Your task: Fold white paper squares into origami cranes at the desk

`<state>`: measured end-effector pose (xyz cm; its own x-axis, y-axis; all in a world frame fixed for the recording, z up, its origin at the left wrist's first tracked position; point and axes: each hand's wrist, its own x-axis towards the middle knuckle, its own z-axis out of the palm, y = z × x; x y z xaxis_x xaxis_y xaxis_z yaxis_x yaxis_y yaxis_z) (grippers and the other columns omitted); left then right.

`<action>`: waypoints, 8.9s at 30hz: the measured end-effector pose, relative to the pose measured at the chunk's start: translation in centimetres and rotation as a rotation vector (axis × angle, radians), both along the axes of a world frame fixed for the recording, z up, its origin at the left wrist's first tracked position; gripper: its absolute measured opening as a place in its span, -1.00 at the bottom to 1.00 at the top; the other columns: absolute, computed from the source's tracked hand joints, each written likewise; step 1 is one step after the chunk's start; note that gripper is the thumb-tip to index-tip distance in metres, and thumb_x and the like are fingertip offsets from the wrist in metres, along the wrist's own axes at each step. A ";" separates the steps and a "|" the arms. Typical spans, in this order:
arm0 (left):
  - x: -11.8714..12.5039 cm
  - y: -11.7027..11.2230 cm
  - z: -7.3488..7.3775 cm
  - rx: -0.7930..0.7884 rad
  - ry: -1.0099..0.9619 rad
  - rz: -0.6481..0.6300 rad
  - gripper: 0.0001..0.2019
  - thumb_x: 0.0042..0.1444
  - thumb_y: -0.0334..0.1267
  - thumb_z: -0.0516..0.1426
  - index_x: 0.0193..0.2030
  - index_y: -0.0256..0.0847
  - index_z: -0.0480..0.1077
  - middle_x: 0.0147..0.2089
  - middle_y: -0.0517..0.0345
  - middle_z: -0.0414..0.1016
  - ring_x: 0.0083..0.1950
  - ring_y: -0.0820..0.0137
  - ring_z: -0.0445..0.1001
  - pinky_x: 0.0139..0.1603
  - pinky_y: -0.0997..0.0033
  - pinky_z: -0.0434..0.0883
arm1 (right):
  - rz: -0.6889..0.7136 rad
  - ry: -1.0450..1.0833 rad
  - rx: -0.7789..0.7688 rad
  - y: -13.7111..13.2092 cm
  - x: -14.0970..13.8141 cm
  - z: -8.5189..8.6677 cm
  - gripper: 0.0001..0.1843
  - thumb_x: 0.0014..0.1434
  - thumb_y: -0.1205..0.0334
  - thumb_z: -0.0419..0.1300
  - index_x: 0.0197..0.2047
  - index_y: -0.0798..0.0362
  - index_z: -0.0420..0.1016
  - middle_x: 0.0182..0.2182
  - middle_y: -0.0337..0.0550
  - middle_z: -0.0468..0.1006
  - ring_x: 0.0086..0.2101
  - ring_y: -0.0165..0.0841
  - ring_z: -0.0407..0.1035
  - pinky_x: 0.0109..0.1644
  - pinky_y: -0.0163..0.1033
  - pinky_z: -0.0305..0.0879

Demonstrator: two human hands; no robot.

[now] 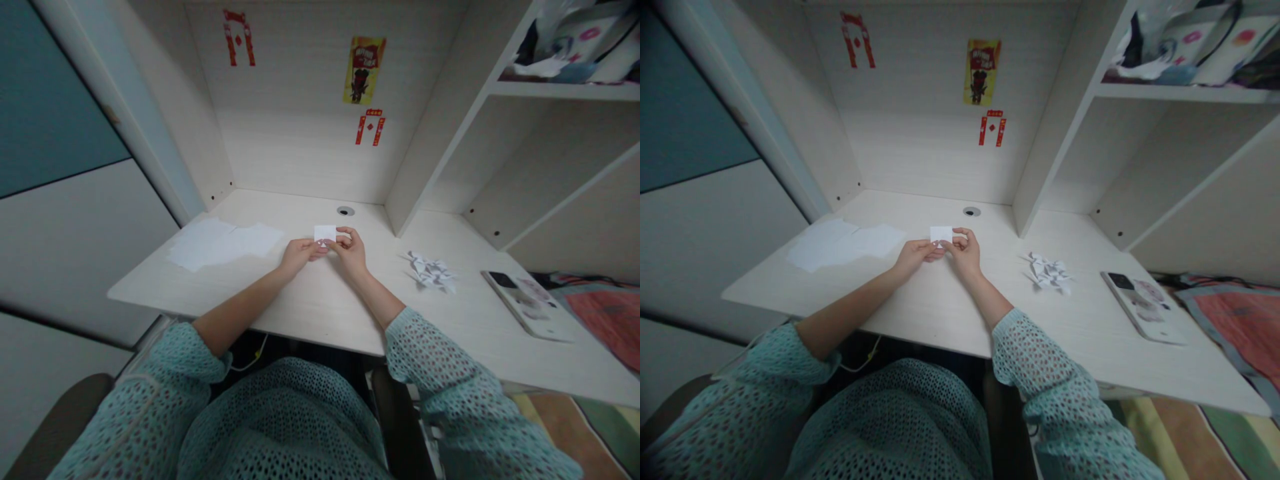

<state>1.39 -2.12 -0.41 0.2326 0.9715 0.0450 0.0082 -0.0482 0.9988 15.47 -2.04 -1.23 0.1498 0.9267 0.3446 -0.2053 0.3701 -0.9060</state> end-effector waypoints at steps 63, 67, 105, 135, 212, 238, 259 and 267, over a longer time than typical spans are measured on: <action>-0.5 -1.3 2.3 0.392 0.022 0.033 -0.50 0.06 -0.18 0.11 0.16 -0.16 0.22 -0.09 0.01 0.50 -0.13 0.39 0.47 -0.07 0.40 0.35 | 0.061 -0.271 0.095 0.7 2.5 1.2 -0.68 0.00 0.01 0.18 -0.22 0.02 0.47 -0.52 -0.28 0.39 -0.46 -0.42 0.25 -0.31 -0.29 0.23; -0.4 -1.3 2.2 0.447 0.166 0.019 -0.64 0.06 -0.23 0.10 0.03 -0.18 0.38 -0.08 0.04 0.49 -0.16 0.40 0.46 -0.07 0.41 0.34 | 0.037 -0.241 0.066 0.6 2.5 1.3 -0.67 0.00 -0.03 0.18 -0.26 0.02 0.49 -0.41 -0.20 0.48 -0.43 -0.41 0.28 -0.33 -0.28 0.25; -0.3 0.0 1.6 0.297 -0.068 0.254 -0.69 -0.13 -0.02 0.23 -0.37 -0.25 0.49 -0.39 0.13 0.49 -0.38 0.45 0.38 -0.31 0.46 0.31 | 0.080 -0.189 0.036 -0.4 1.4 1.2 -0.66 -0.18 0.12 0.37 -0.28 0.04 0.59 -0.31 -0.09 0.61 -0.35 -0.30 0.48 -0.15 -0.12 0.39; 0.1 -0.7 1.9 0.323 -0.153 0.329 -0.80 -0.13 -0.16 0.27 -0.43 -0.26 0.50 -0.43 0.13 0.50 -0.38 0.45 0.41 -0.27 0.44 0.34 | 0.096 -0.009 -0.161 -0.5 0.6 1.1 -0.70 -0.20 0.11 0.36 -0.34 0.04 0.57 -0.41 -0.15 0.59 -0.39 -0.40 0.44 -0.27 -0.29 0.28; 0.3 -0.1 0.9 0.217 -0.274 0.224 -0.54 -0.18 -0.10 0.28 -0.31 -0.12 0.05 -0.48 0.25 0.49 -0.44 0.44 0.48 -0.32 0.44 0.40 | 0.088 -0.045 -0.181 -0.2 1.1 1.2 -0.68 -0.23 0.12 0.36 -0.34 0.06 0.55 -0.46 -0.15 0.59 -0.41 -0.38 0.45 -0.28 -0.27 0.28; 0.1 0.6 0.3 0.078 -0.320 0.163 -0.52 -0.21 -0.23 0.30 -0.18 -0.18 0.17 -0.42 0.17 0.52 -0.40 0.45 0.49 -0.26 0.38 0.43 | 0.066 -0.074 -0.162 0.4 1.5 0.8 -0.70 -0.25 0.13 0.36 -0.39 0.08 0.53 -0.55 -0.19 0.55 -0.48 -0.41 0.40 -0.36 -0.30 0.24; 0.4 0.5 0.0 0.210 -0.313 0.245 -0.55 -0.14 -0.21 0.26 -0.22 -0.12 0.06 -0.44 0.23 0.51 -0.37 0.41 0.52 -0.27 0.38 0.44 | 0.094 0.060 -0.173 -0.3 0.3 0.7 -0.51 -0.33 0.14 0.41 -0.28 0.03 0.37 -0.51 -0.26 0.56 -0.49 -0.43 0.40 -0.33 -0.31 0.29; 0.3 0.4 0.1 0.219 -0.314 0.226 -0.56 -0.13 -0.20 0.26 -0.23 -0.13 0.06 -0.42 0.20 0.51 -0.36 0.39 0.52 -0.28 0.39 0.43 | 0.116 0.076 -0.231 -0.2 0.6 1.0 -0.55 -0.36 0.16 0.42 -0.33 0.07 0.45 -0.53 -0.22 0.57 -0.48 -0.41 0.42 -0.27 -0.27 0.33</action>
